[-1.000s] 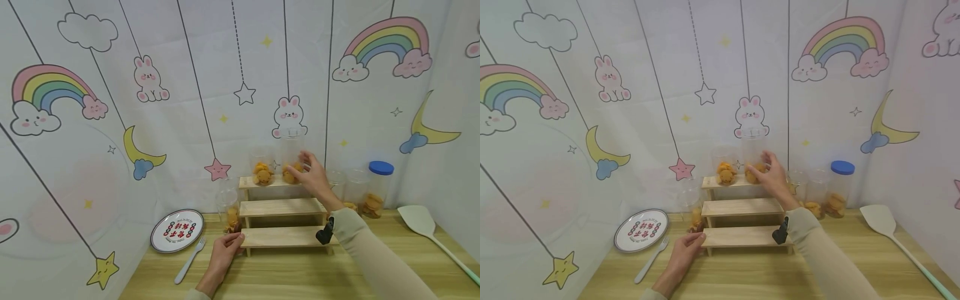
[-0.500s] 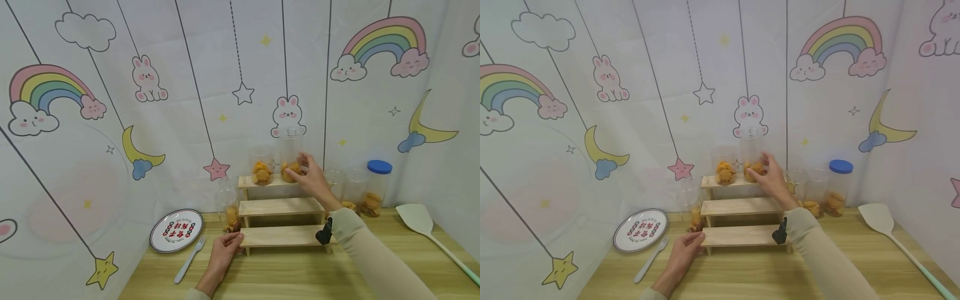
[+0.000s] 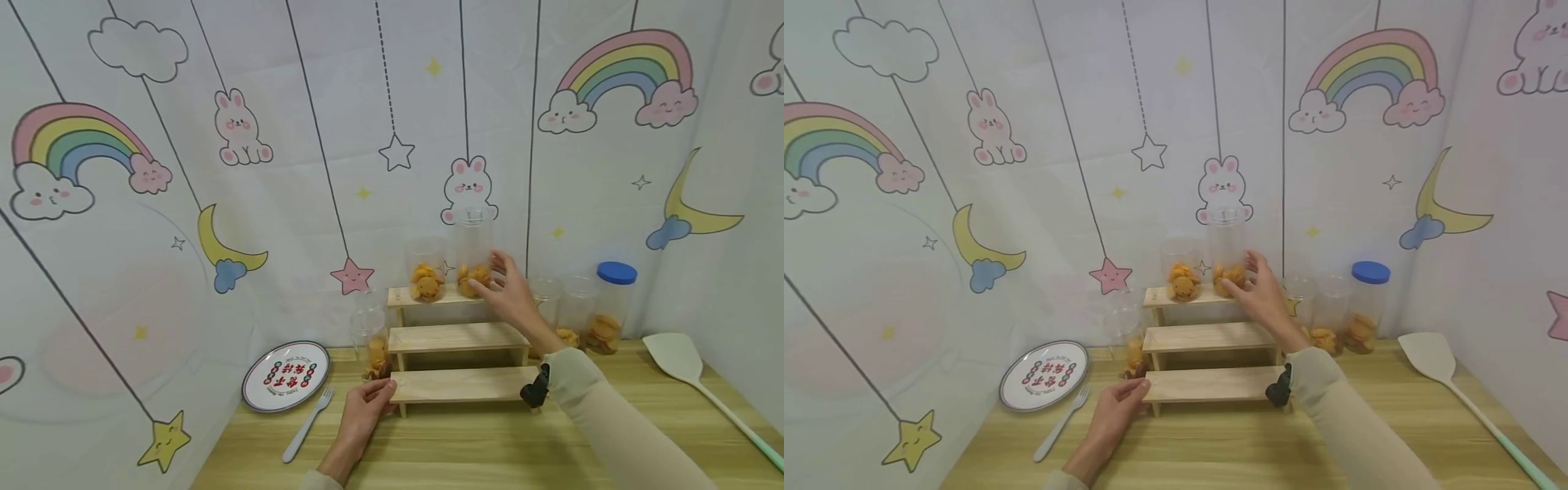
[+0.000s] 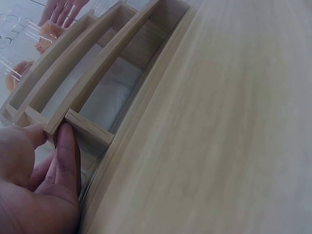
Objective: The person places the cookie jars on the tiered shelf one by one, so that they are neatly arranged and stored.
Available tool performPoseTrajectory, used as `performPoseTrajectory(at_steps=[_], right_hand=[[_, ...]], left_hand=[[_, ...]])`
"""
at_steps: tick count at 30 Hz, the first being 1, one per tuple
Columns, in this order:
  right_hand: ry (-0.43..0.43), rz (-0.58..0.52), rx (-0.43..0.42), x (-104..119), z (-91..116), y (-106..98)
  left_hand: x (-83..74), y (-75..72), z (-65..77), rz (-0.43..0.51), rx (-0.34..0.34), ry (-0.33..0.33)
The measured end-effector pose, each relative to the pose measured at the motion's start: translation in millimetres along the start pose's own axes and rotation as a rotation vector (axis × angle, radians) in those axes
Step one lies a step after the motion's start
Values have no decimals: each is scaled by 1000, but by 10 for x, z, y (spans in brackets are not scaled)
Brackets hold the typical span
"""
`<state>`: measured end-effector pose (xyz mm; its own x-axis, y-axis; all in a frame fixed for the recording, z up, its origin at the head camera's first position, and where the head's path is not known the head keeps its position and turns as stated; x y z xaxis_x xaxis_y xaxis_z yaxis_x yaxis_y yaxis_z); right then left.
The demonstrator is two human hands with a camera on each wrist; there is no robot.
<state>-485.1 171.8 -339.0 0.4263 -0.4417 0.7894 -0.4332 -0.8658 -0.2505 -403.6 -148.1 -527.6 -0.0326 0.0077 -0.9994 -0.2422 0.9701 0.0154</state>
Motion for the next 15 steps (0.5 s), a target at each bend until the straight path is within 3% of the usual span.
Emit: performPoseTrajectory(at_steps=[15], right_hand=[[-46,-99,-77,22,419,-421]], left_hand=[[-5,1,-9,-2,0,-1]])
Point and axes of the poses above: each hand's wrist, its own z-axis away from the middle knuckle, its own y-axis out of the palm, x = y × z, the point moved 8 cm from there along -z, towards the middle knuckle, and after that the axes turned 15 degrees about -x, right-handed, at the moved point
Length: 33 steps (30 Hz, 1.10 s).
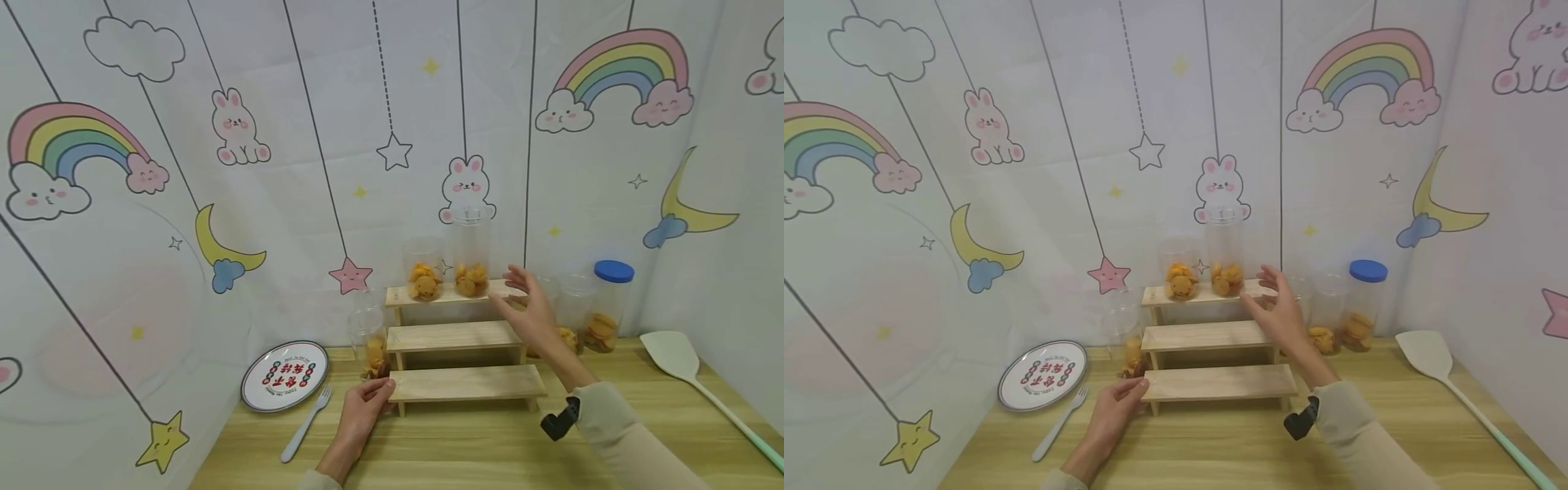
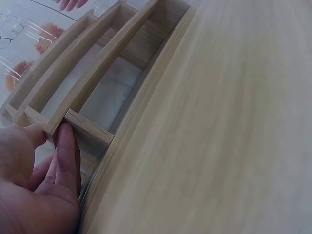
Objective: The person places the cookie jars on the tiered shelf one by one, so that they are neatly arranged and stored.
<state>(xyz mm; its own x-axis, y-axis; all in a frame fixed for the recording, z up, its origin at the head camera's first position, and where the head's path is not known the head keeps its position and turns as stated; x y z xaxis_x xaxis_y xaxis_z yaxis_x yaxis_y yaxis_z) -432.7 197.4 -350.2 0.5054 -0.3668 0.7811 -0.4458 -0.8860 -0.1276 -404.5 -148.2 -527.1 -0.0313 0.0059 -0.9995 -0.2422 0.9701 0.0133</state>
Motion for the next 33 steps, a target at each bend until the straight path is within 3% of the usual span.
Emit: performPoseTrajectory(at_steps=[5,9,13,18,21,25,33], right_hand=[[20,-10,-79,-149,260,-277],[31,44,-122,-316,482,-546],[42,111,-173,-552,564,-914],[122,245,-265,-906,433,-1424],[168,324,-275,-1034,283,-1611],[206,380,-208,-1157,71,-1713],[248,361,-84,-1311,-236,-1704]], left_hand=[[-1,16,7,6,5,2],[2,34,3,7,-1,4],[22,43,-7,0,0,-2],[40,4,-23,-19,-12,8],[18,-27,-21,-24,-17,10],[-5,-35,4,-27,-11,6],[-24,-10,21,-3,0,12]])
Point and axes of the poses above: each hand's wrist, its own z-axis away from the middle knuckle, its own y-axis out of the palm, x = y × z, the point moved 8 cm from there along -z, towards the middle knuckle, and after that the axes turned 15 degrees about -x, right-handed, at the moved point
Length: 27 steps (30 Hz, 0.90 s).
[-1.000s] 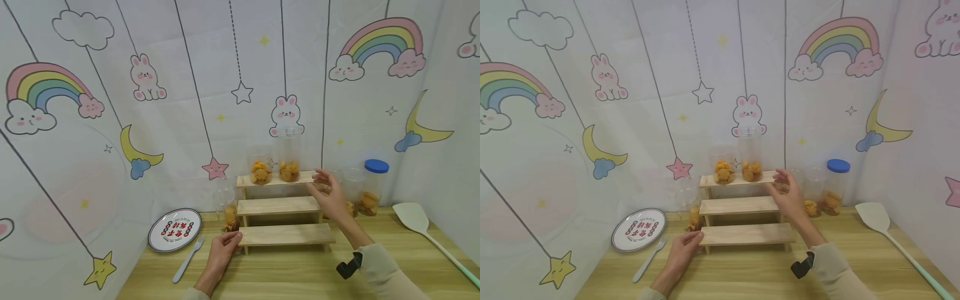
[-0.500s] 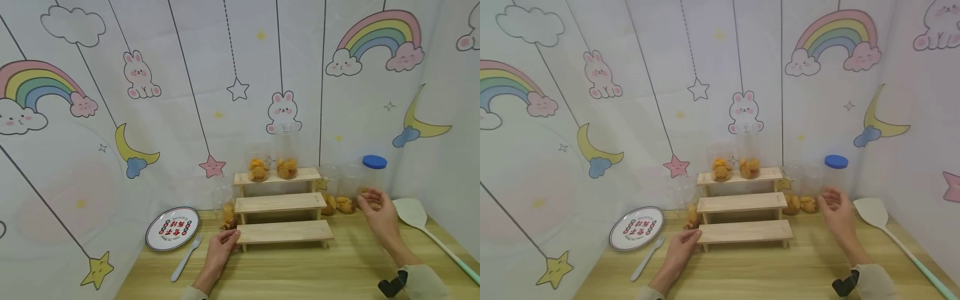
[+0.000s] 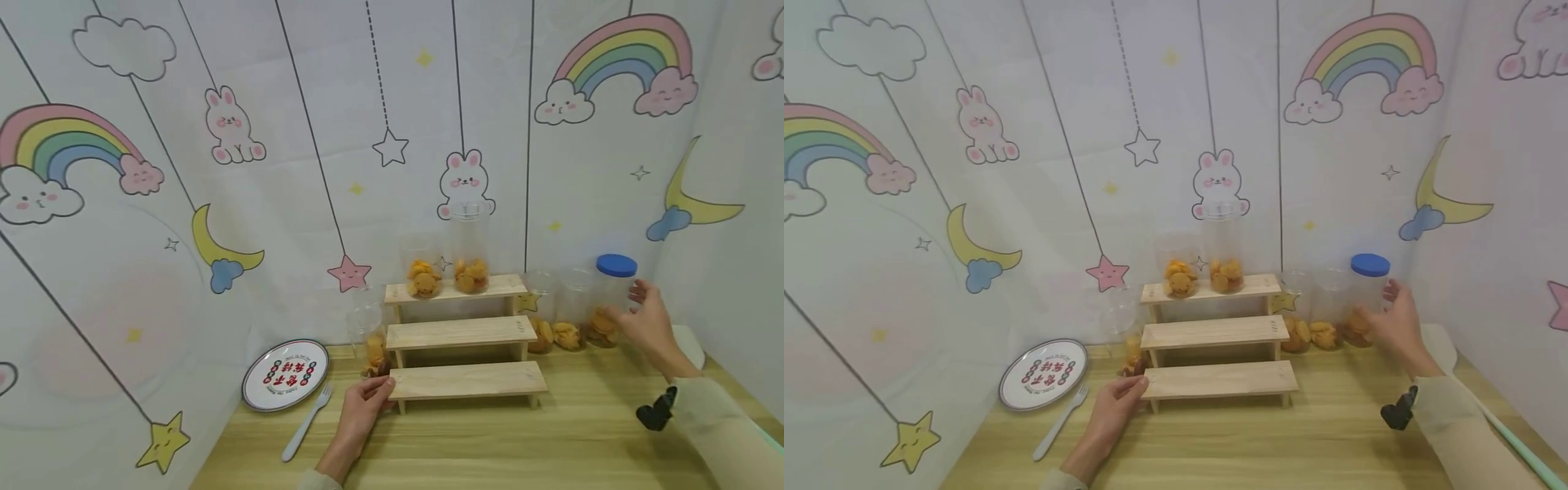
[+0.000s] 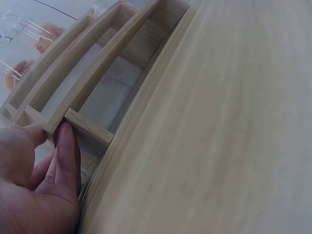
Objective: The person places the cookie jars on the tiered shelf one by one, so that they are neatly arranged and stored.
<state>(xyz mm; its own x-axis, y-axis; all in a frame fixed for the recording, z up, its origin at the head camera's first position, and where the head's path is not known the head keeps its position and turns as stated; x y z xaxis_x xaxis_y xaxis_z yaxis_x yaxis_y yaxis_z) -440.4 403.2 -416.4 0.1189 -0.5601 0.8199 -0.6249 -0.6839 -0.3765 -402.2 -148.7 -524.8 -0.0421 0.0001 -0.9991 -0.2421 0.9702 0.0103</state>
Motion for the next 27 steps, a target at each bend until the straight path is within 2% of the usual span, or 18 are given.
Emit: performPoseTrajectory(at_steps=[9,20,27], right_hand=[[-5,66,75,-61,-129,101],[3,65,32,-68,-79,48],[-3,29,-14,-24,98,-54]], left_hand=[[-17,12,21,11,5,-8],[-17,7,23,11,8,-11],[-4,7,15,11,5,-7]])
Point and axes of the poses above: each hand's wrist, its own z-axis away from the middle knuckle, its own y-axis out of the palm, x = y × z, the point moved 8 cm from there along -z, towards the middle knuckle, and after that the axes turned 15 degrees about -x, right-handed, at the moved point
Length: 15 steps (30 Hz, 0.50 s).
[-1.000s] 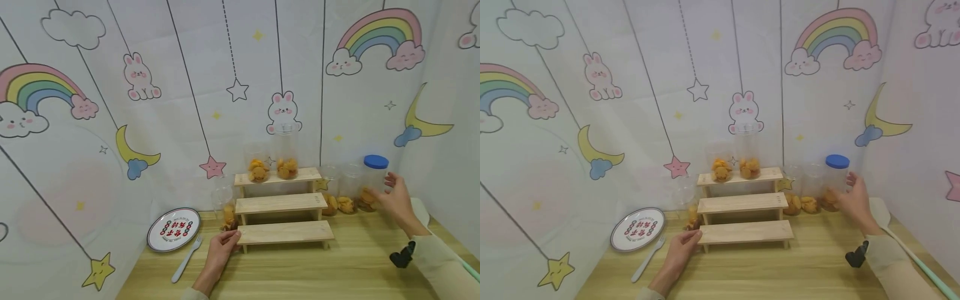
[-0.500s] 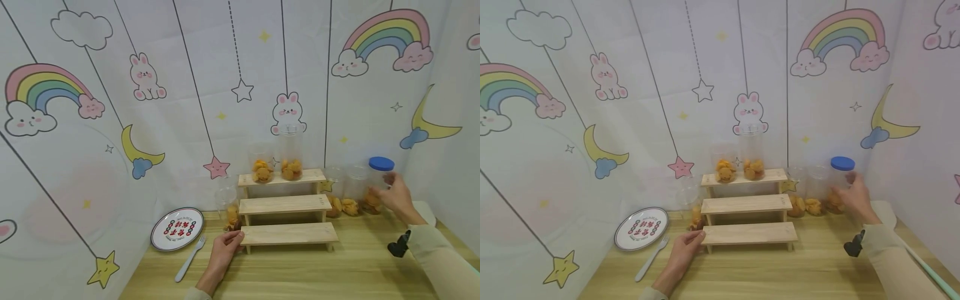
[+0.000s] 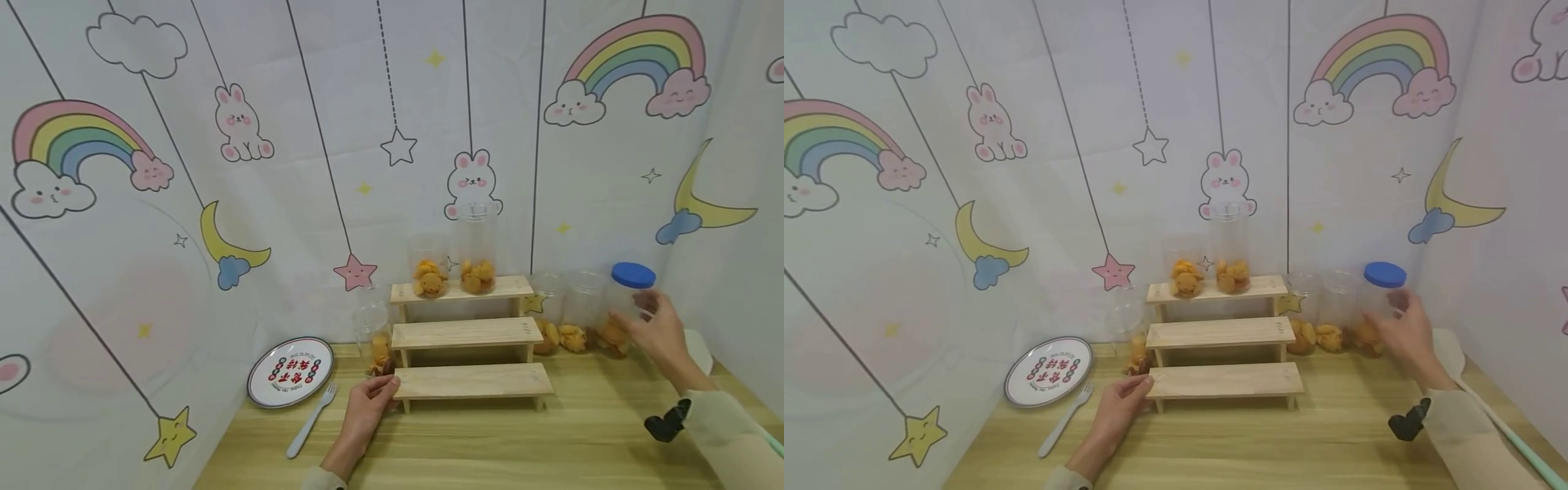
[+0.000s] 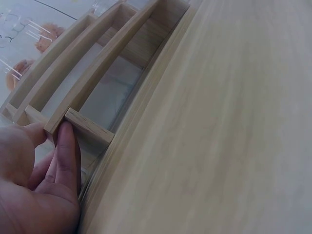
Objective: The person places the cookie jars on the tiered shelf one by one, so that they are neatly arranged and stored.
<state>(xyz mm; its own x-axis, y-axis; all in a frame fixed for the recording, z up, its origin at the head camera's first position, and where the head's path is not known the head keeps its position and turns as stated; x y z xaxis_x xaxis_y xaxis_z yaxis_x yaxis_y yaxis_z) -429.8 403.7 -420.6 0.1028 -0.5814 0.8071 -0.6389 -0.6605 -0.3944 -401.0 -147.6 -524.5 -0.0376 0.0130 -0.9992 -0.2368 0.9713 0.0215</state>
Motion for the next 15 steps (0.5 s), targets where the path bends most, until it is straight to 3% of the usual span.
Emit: performPoseTrajectory(at_steps=[9,15], right_hand=[[-41,-55,-140,138,335,-216],[-89,-156,-181,419,593,-277]], left_hand=[[-2,-2,-9,3,-4,2],[0,-4,-8,2,-5,-5]])
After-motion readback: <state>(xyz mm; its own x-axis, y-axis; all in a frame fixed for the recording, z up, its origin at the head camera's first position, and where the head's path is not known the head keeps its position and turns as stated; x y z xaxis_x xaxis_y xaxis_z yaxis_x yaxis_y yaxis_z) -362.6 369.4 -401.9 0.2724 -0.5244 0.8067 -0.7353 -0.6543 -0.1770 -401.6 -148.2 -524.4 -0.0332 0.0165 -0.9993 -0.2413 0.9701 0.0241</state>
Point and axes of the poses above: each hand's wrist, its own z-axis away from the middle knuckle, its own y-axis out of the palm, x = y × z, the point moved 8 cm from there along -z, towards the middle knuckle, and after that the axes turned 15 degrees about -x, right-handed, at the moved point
